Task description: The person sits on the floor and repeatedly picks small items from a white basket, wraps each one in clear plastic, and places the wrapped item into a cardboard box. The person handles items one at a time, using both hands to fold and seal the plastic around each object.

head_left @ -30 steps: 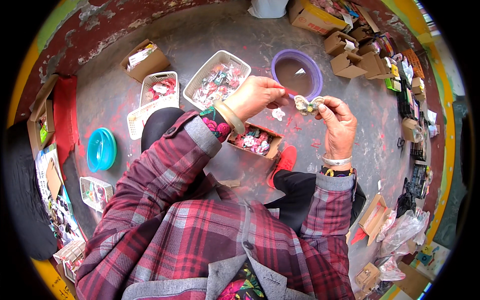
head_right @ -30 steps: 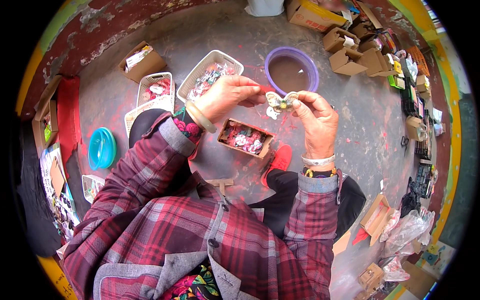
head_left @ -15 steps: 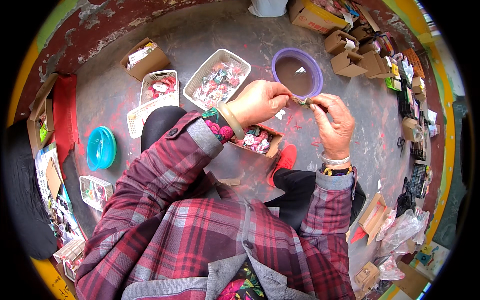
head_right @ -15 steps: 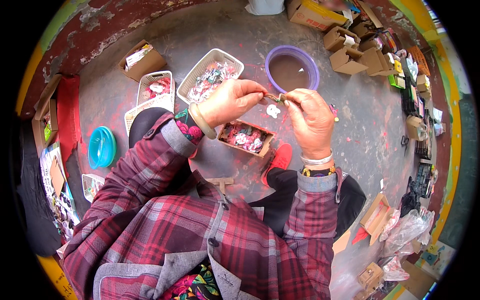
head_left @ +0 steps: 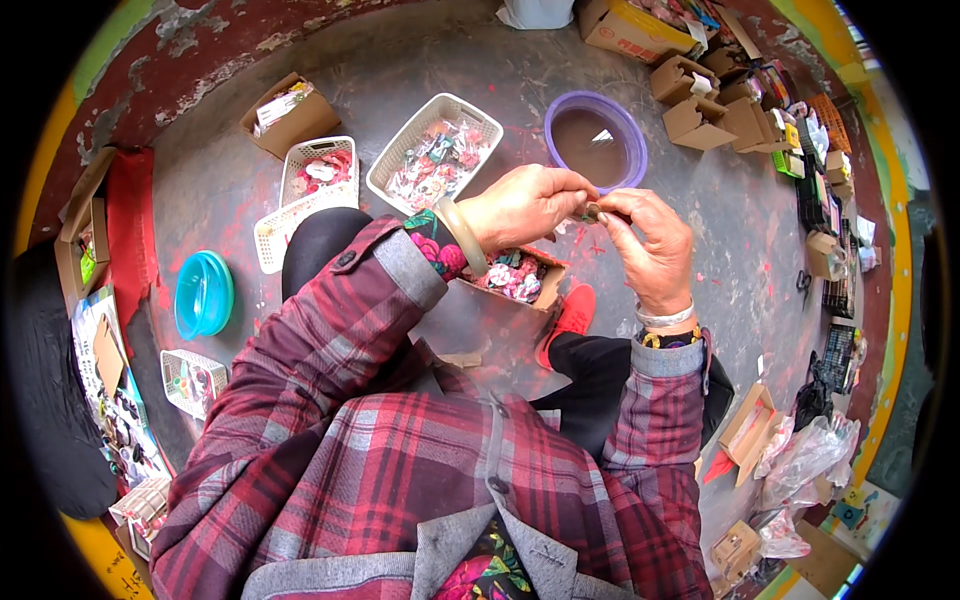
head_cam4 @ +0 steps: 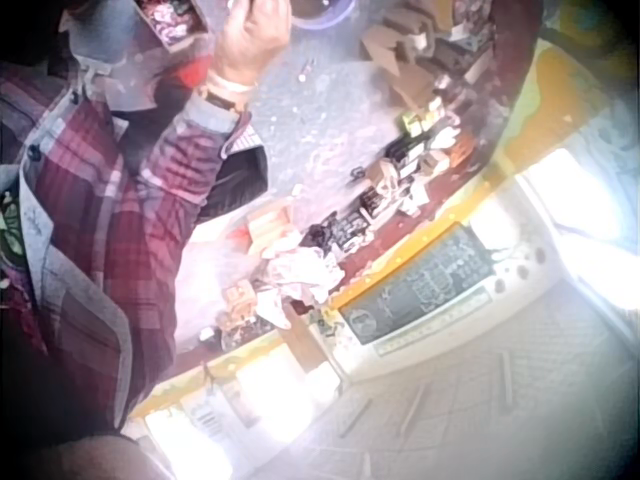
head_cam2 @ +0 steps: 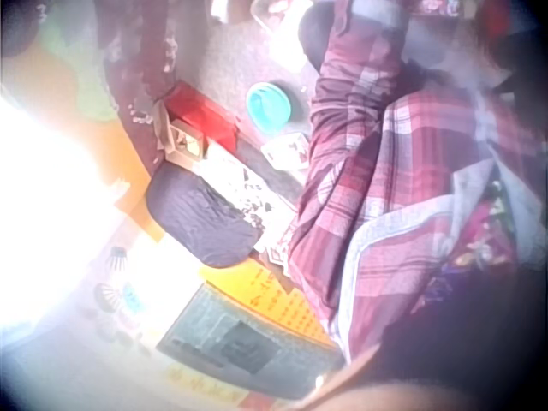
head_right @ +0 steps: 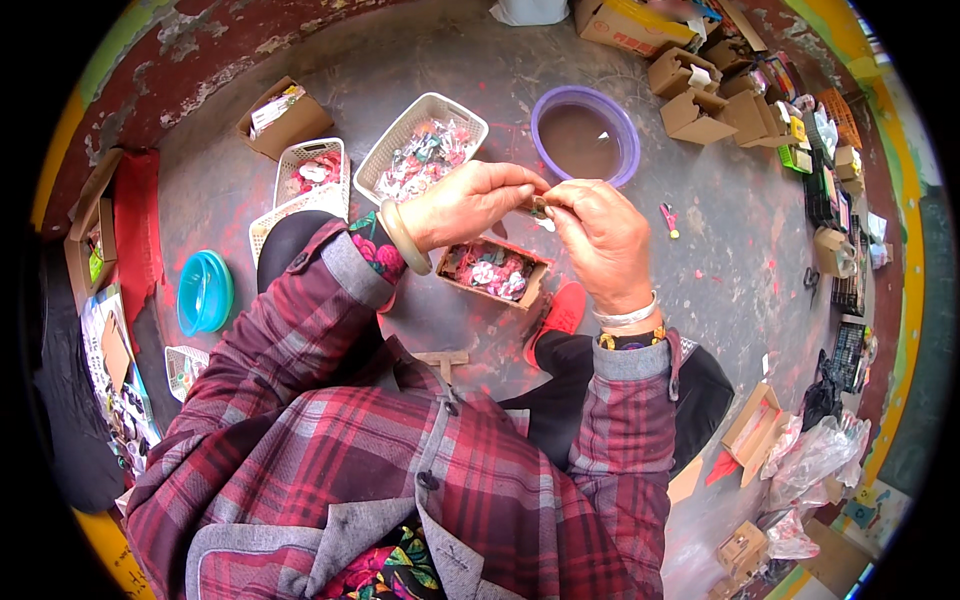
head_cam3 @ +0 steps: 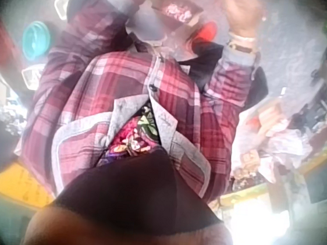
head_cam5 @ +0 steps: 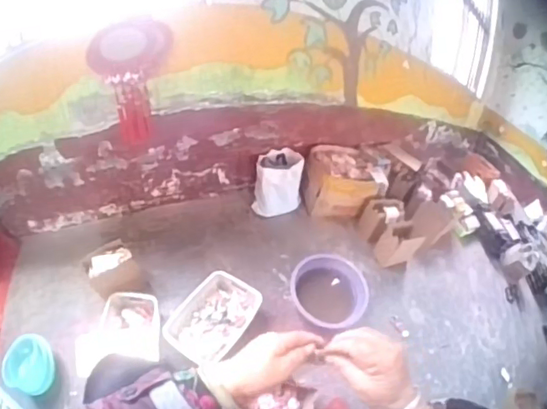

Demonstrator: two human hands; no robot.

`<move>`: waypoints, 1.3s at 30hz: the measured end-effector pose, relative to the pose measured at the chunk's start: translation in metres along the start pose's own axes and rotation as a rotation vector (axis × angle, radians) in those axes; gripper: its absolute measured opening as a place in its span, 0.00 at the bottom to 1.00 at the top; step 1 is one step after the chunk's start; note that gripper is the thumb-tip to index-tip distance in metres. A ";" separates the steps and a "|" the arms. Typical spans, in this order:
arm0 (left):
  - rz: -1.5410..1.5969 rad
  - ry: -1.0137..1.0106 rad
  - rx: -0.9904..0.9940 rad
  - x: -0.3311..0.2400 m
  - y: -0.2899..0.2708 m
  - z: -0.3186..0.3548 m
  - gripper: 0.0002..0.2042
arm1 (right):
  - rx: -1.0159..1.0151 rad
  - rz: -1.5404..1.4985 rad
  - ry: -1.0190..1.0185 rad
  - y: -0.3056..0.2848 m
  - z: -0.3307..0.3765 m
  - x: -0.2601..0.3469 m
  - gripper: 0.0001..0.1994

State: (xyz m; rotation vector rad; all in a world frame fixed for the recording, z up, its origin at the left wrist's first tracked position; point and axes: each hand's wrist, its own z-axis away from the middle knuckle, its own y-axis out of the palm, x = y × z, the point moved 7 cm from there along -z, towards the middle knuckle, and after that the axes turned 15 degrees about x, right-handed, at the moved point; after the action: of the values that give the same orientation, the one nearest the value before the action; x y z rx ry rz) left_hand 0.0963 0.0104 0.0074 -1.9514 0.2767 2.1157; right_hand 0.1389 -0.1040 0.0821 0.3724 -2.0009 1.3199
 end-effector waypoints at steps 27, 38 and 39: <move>0.400 -0.116 0.043 0.006 0.005 0.006 0.15 | 0.028 -0.119 0.189 0.013 0.001 -0.015 0.05; 0.427 -0.085 0.009 0.010 0.005 0.005 0.14 | -0.067 0.011 0.176 0.008 0.001 -0.008 0.04; 0.444 -0.088 0.001 0.009 0.005 0.005 0.14 | -0.088 0.007 0.195 0.006 0.002 -0.009 0.04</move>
State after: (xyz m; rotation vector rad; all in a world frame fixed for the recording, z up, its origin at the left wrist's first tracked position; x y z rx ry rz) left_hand 0.0893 0.0076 -0.0012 -1.9262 0.7546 2.4531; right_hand 0.1411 -0.1042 0.0715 0.1883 -1.8897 1.2186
